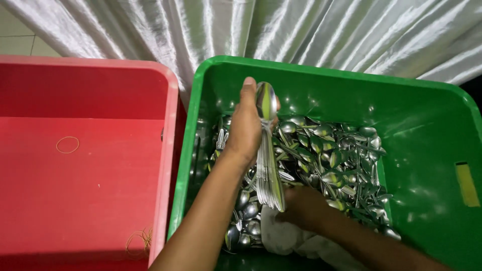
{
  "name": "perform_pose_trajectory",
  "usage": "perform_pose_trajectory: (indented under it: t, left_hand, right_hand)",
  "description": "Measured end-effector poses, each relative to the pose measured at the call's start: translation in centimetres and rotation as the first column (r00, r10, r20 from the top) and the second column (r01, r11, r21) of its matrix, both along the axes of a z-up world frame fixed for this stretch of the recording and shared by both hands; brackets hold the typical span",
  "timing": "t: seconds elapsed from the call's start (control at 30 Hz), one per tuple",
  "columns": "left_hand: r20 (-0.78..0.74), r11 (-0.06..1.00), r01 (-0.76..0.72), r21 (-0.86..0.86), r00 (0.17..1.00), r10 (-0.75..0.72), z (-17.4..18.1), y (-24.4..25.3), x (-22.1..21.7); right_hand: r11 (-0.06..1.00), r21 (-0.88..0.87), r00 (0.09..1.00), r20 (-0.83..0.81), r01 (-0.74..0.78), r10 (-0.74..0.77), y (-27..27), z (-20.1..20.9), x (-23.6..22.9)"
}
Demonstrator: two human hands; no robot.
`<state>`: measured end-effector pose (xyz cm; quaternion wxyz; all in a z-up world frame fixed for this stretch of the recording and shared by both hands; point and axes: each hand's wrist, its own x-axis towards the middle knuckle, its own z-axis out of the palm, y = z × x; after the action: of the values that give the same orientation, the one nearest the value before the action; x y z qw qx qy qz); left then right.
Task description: Wiping metal spoons with a cloth and stacking them into a bin
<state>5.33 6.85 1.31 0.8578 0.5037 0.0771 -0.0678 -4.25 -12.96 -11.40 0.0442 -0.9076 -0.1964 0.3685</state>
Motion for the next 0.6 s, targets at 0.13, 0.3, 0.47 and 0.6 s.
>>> perform_pose_trajectory:
  t: [0.13, 0.3, 0.47, 0.6]
  left_hand:
    - [-0.057, 0.996, -0.038, -0.076, 0.998, 0.034, -0.9, -0.3, 0.4]
    - [0.013, 0.995, 0.044, 0.085, 0.999, -0.046, 0.3, -0.4, -0.1]
    - [0.034, 0.99, 0.027, 0.141, 0.999, -0.032, 1.4, 0.0, -0.7]
    - [0.025, 0.981, 0.076, 0.18, 0.996, -0.082, 1.9, 0.1, -1.0]
  right_hand:
    - [0.991, -0.128, 0.993, 0.111, -0.035, 0.049, 0.3, -1.6, -0.8]
    - [0.995, 0.073, 0.996, -0.071, 0.061, -0.056, 0.1, 0.3, -1.5]
    - [0.963, 0.027, 0.958, -0.104, -0.267, 0.269, -0.3, 0.6, -0.7]
    - [0.984, -0.033, 0.983, 0.046, -0.177, 0.178, -1.6, -2.0, -0.4]
